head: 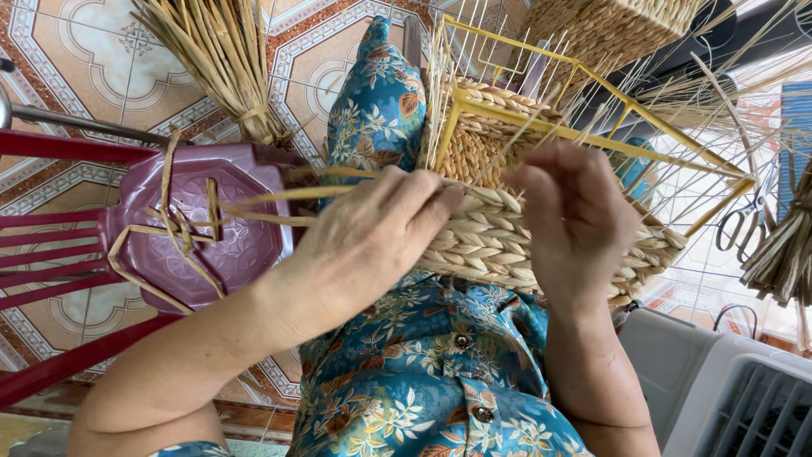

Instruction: The person weaves a basket by hand, interlacing dried palm leaves through a yellow wire frame held on their lap. They repeatedly thread the leaves through vertical wires and pull them tight to build up the basket walls.

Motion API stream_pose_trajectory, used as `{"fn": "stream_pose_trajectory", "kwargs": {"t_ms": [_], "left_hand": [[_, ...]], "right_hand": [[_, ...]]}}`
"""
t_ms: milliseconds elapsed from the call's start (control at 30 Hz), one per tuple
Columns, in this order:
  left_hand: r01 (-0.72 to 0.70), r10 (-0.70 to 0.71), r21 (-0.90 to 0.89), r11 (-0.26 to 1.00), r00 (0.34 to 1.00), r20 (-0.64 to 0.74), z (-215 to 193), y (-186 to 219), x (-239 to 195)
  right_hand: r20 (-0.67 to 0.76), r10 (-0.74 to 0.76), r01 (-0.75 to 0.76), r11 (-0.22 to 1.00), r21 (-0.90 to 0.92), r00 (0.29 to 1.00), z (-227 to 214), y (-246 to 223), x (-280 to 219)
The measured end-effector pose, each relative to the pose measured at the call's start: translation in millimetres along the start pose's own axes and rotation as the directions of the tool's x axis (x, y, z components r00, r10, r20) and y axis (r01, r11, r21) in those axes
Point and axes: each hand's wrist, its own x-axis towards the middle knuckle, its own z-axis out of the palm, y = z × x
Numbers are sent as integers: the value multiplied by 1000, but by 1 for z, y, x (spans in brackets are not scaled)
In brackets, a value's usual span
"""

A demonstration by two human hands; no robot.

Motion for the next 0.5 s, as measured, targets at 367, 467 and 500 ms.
{"fn": "stream_pose_trajectory", "kwargs": {"t_ms": [367, 467, 500], "left_hand": [[501, -489, -144, 854, 865, 110, -100, -25, -2], [281, -282, -32, 959, 936, -210, -102, 5, -14], [221, -228, -55, 974, 948, -223, -93, 8, -15]], "right_hand": [[326, -253, 353, 886, -299, 911, 19, -4, 12], [251, -224, 309, 872, -379, 942, 25, 2, 9], [224, -235, 309, 862, -401, 946, 27, 3, 9]]}}
